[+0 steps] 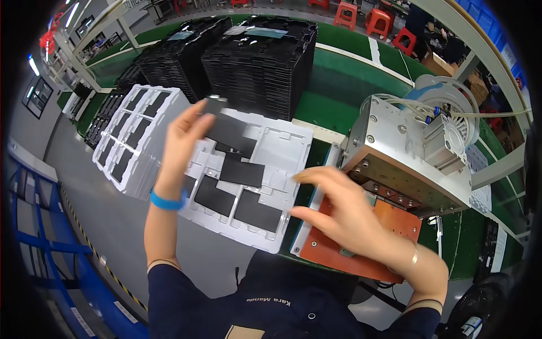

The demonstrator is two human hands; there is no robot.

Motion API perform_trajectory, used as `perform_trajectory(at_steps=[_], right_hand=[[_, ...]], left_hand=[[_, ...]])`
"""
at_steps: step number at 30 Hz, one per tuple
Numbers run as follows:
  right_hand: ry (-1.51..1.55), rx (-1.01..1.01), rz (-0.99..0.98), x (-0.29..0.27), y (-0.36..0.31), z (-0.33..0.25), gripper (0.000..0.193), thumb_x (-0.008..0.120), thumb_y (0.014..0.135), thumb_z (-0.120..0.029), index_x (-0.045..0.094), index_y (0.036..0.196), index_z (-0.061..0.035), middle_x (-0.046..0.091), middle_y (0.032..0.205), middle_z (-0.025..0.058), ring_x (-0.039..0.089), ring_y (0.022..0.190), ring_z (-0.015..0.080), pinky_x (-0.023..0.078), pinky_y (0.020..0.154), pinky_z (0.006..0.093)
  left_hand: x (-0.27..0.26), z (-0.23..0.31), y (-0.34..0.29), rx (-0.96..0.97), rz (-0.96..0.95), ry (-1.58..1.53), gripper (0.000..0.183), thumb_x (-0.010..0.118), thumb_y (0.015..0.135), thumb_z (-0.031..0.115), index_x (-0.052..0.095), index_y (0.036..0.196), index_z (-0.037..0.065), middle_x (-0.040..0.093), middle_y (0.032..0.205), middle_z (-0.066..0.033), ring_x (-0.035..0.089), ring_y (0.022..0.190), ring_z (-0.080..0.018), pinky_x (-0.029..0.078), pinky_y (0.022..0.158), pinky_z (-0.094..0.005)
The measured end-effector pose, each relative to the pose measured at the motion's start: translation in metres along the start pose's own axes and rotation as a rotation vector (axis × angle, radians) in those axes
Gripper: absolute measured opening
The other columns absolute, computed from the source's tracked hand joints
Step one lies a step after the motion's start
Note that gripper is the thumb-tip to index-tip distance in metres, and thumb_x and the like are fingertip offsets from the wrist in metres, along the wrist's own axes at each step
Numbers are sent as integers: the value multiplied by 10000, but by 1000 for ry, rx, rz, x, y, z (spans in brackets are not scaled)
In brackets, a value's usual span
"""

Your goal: The person repeatedly picks up small black rectangular parts from a white tray, places them into a press machine, and operates the press. After pressing, the person removes the parts and places them back into the tray. The person also uses a caliper to measure the parts at intervals.

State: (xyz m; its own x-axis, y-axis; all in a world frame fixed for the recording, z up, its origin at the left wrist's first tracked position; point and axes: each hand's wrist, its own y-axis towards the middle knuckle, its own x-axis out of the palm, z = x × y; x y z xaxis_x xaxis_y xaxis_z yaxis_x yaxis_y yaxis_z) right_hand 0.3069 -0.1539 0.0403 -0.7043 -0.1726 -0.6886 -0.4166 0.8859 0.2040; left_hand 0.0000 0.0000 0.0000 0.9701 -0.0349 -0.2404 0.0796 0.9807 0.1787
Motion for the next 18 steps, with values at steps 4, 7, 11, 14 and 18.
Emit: perform_trajectory(at_steps=[4,7,11,14,18], right_hand=[[-275,-82,-59,45,45,12,428,774,786,-295,634,1081,-18,644,1027,132,597,1027,308,498,861,407],[-447,-5,-103,81,75,17,455,789,765,-316,608,1079,-41,641,1012,121,606,999,305,497,843,409],[-451,87,-160,86,86,22,468,805,738,-329,584,1053,-62,646,1000,104,613,981,310,500,826,414],[-231,42,48,89,83,35,303,764,769,-231,584,959,-78,653,918,108,629,908,324,502,769,427],[-105,-53,215,62,79,29,111,649,790,-55,570,864,-71,627,798,122,631,785,350,491,679,441]], left_hand=[[-40,-36,25,-75,73,174,412,667,918,114,582,1267,-87,700,1082,-106,651,946,-116,488,840,-238],[-44,-69,20,-75,128,411,383,728,855,138,656,1192,-30,699,1026,-106,651,949,-210,491,876,-310],[-31,-59,10,138,182,832,403,770,789,190,694,1168,78,624,1076,-146,556,1042,-343,447,952,-408],[-25,-60,4,276,-22,744,450,739,829,226,658,1263,143,529,1341,-188,457,1244,-391,386,1054,-438],[-24,-82,14,324,-231,960,434,657,899,270,619,1326,206,385,1514,-187,322,1381,-441,277,1140,-492]])
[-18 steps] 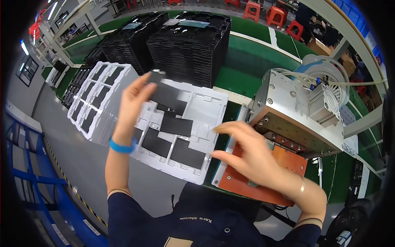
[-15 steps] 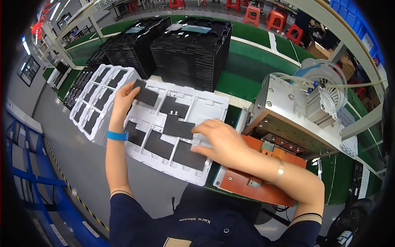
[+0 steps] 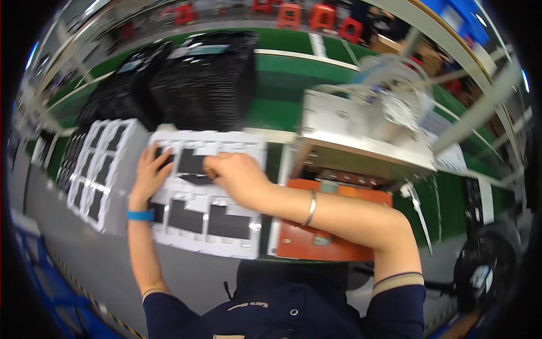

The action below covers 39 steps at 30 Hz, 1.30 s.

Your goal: The person repeatedly picks up small black rectangular parts from a white tray, places them into a press machine, and operates the press. After pressing, the person removes the parts and places them back into the tray. The person also uses a caliper to measure the parts at intervals.

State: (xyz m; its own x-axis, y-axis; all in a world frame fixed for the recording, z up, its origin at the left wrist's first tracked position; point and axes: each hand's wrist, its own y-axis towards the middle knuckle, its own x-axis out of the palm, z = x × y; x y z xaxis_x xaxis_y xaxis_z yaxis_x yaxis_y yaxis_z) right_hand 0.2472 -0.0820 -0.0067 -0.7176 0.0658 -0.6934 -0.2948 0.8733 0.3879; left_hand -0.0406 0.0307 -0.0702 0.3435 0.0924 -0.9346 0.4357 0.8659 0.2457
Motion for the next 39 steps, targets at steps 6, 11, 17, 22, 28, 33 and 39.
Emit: perform_trajectory(at_steps=[6,11,17,22,28,33,39], right_hand=[[33,61,143,-115,-106,-45,217,705,798,-74,635,1003,-88,640,893,93,650,793,309,529,681,393],[353,848,202,-193,-215,-32,226,742,809,18,729,1032,-20,632,846,0,481,616,22,397,543,181],[-93,571,213,-163,-215,-24,191,755,797,-68,743,987,-66,622,867,68,569,724,210,477,657,315],[-343,268,227,-153,-207,-7,196,752,761,-53,697,949,-51,615,931,51,564,866,256,464,746,372],[-459,157,166,-137,-200,-2,296,661,730,-14,665,1025,-22,624,1012,75,579,925,255,476,805,365],[-523,170,114,-139,-198,-5,350,657,738,-54,663,1086,-15,623,1059,91,578,1037,262,475,863,370],[-505,234,241,-136,-196,-2,348,666,748,-62,663,1094,-22,612,1084,87,566,1062,269,475,880,377]], left_hand=[[-17,-3,-9,-31,-19,-153,359,595,945,204,644,1293,131,357,1540,-184,304,1424,-377,243,1160,-467],[-70,97,-1,190,255,-285,358,598,927,230,668,1233,57,488,1437,-177,404,1372,-366,261,1149,-475],[-66,240,-12,876,55,-254,421,727,803,431,713,1121,156,621,1247,-106,560,1210,-310,297,1070,-566],[-24,304,-29,1096,-342,-380,678,640,838,593,576,1326,127,498,1413,-146,474,1305,-331,261,1098,-573],[-16,308,-30,1099,-459,-442,705,606,870,568,518,1356,65,465,1439,-175,399,1379,-311,283,1104,-552],[-14,309,-33,1116,-441,-352,703,582,854,644,576,1323,121,481,1447,-133,439,1350,-296,286,1089,-560],[-16,309,-32,1117,-431,-321,675,582,858,638,593,1304,130,499,1433,-124,455,1341,-285,283,1090,-553]])
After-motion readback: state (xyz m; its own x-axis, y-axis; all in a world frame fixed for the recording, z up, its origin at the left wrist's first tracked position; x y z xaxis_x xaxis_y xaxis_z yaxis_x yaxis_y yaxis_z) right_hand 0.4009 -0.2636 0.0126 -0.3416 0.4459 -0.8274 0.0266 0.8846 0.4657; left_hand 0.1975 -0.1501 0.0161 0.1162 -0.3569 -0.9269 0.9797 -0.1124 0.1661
